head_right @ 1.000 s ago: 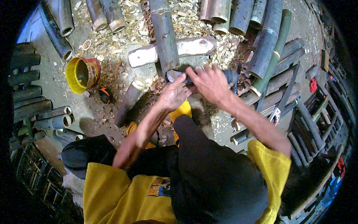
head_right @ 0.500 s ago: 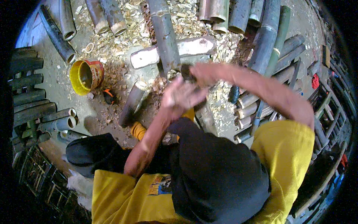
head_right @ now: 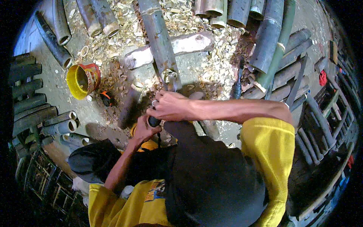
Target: The person measures a bamboo pole with a tape measure, cuts a notch into it using a machete, and carves a hole into a pole using a small tool by hand.
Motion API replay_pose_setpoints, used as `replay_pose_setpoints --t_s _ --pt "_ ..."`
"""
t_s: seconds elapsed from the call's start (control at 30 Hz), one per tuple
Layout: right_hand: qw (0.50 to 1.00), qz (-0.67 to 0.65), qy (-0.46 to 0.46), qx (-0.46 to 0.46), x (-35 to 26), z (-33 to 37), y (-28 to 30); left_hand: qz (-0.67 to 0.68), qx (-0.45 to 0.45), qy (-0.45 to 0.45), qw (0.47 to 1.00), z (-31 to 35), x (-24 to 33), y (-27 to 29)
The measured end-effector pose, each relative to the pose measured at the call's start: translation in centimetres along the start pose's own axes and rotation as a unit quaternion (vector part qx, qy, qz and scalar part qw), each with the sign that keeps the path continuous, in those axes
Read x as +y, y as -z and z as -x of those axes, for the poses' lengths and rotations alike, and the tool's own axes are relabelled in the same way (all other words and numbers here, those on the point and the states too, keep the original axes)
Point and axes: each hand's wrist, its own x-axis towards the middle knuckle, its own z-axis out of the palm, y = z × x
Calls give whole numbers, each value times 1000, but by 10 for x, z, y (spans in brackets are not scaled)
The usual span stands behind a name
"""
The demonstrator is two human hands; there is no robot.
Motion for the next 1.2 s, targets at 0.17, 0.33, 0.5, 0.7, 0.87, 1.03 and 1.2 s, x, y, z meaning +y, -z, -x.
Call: replay_pose_setpoints --t_s 0.17,0.33,0.5,0.7,0.87,1.03,1.2 --pt "998 -54 -11 -25 24 -40 -18 -21 185 -38 982 -4 -25 8" --pt "971 -169 -152 75 31 -46 -7 -229 100 -53 967 -37 22 97" --pt "945 -210 -205 144 39 -40 -1 -368 4 -49 929 -65 74 128" --pt "900 -258 -248 249 41 -36 -5 -454 -35 -82 887 -88 114 136" --pt "845 -302 -314 310 39 -30 -6 -531 -76 -113 837 -107 140 135" --pt "755 -327 -339 458 40 -22 -11 -619 -77 -287 727 -147 177 119" --pt "749 -345 -404 396 42 -27 4 -591 -171 -273 740 -163 183 127"
